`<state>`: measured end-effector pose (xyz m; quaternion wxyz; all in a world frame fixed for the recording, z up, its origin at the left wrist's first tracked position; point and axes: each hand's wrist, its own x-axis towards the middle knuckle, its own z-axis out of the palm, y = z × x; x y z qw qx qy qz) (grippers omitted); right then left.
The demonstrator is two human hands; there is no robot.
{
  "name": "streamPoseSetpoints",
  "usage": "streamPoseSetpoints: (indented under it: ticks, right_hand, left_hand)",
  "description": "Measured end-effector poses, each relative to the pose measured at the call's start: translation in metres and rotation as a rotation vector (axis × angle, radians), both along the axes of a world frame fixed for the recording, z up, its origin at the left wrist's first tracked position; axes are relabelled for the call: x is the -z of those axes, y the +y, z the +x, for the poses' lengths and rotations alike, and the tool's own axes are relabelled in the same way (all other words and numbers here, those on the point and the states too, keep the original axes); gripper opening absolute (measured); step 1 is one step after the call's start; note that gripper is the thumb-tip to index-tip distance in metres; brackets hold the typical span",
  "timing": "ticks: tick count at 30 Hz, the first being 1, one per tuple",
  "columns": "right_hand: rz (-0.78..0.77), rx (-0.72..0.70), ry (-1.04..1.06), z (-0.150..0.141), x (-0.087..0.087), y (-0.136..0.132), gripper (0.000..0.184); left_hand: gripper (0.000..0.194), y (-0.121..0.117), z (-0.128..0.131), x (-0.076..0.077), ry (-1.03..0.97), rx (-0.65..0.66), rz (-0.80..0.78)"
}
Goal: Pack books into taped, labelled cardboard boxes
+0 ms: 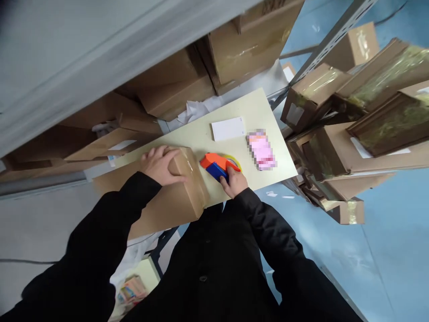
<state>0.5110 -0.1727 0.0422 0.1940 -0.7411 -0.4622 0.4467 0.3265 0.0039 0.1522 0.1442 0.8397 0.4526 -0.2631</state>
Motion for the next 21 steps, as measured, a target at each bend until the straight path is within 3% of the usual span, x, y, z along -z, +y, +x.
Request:
streamPoseSetpoints:
  ticks: [4, 7, 9, 12, 17, 21]
  right_hand:
    - [0.147, 0.309, 0.617, 0.023, 0.006, -0.002, 0.035]
    - [0.167, 0.419, 0.874, 0.028, 0.021, -0.003, 0.036]
    - [0.173, 0.441, 0.954, 0.028, 0.030, -0.005, 0.035]
    - [0.192, 0.434, 1.024, 0.028, 0.040, -0.008, 0.034]
    - [0.216, 0.380, 1.054, 0.030, 0.041, -0.005, 0.036]
    - [0.247, 0.374, 1.031, 0.031, 0.037, -0.003, 0.035]
  left_hand:
    - [0.071, 0.008, 0.031, -0.002, -0.175, -0.106, -0.064]
    - [0.064, 0.011, 0.056, 0.003, -0.376, -0.256, -0.392]
    - [0.059, 0.012, 0.071, 0.009, -0.419, -0.363, -0.654]
    - [0.046, 0.012, 0.087, 0.020, -0.427, -0.462, -0.906]
    - [0.037, 0.010, 0.089, 0.038, -0.433, -0.695, -1.090]
    - [0.040, 0.005, 0.082, 0.046, -0.514, -0.864, -1.134]
